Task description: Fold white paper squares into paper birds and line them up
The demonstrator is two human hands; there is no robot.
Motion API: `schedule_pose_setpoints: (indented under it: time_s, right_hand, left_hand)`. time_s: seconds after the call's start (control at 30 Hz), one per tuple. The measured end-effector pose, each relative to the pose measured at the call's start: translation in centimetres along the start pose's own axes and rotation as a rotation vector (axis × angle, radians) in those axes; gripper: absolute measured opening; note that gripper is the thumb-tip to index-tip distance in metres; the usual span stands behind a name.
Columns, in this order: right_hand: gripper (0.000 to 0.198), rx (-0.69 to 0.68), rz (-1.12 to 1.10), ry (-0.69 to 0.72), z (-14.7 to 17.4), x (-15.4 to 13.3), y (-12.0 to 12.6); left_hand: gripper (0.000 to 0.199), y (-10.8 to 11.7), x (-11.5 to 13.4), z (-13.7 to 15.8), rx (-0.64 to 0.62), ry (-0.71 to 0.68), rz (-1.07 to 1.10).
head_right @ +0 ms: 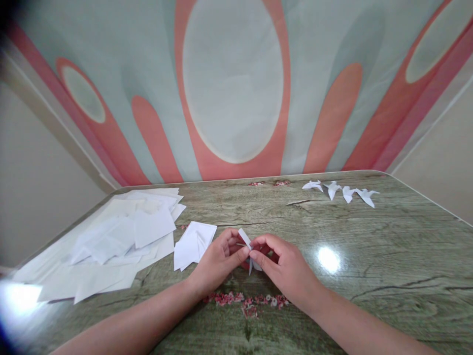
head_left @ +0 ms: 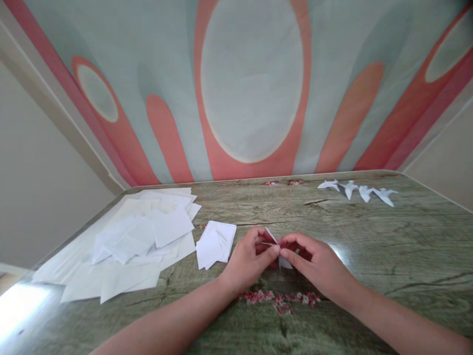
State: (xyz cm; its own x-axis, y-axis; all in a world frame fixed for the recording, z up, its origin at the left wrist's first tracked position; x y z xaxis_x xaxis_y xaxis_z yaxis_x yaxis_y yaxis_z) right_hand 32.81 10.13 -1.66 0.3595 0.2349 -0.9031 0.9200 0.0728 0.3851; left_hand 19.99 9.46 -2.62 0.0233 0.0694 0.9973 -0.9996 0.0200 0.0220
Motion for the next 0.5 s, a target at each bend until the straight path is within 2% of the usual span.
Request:
schedule_pose_setpoints:
  time_s: [0.2, 0.33, 0.5]
  right_hand:
    - [0.018, 0.047, 0.056, 0.148, 0.4, -0.7, 0.1]
    - [0.017, 0.1, 0.065, 0.103, 0.1, -0.2, 0.6]
    - [0.004, 0.201, 0.116, 0.039, -0.5, 0.2, 1.9]
  left_hand:
    - [0.041, 0.0, 0.1, -0.1, 0.015, -0.049, -0.018]
    - [0.043, 0.3, -0.5, -0.5, 0.034, -0.012, 0.025]
    - [0.041, 1.1, -1.0, -1.1, 0.07, 0.084, 0.168]
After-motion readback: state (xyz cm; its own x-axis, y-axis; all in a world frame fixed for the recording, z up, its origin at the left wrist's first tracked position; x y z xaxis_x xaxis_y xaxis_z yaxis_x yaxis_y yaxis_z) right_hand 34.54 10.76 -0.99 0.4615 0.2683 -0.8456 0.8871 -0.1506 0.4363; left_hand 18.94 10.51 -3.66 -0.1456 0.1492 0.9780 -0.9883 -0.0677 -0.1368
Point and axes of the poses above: each hand's wrist, its own z-axis away from the middle knuckle, its own y-axis out of the back of the hand, x = y × z, the point moved 8 cm from there along -z, towards the middle knuckle, and after that the axes turned 15 degrees about x, right-handed, at the moved point
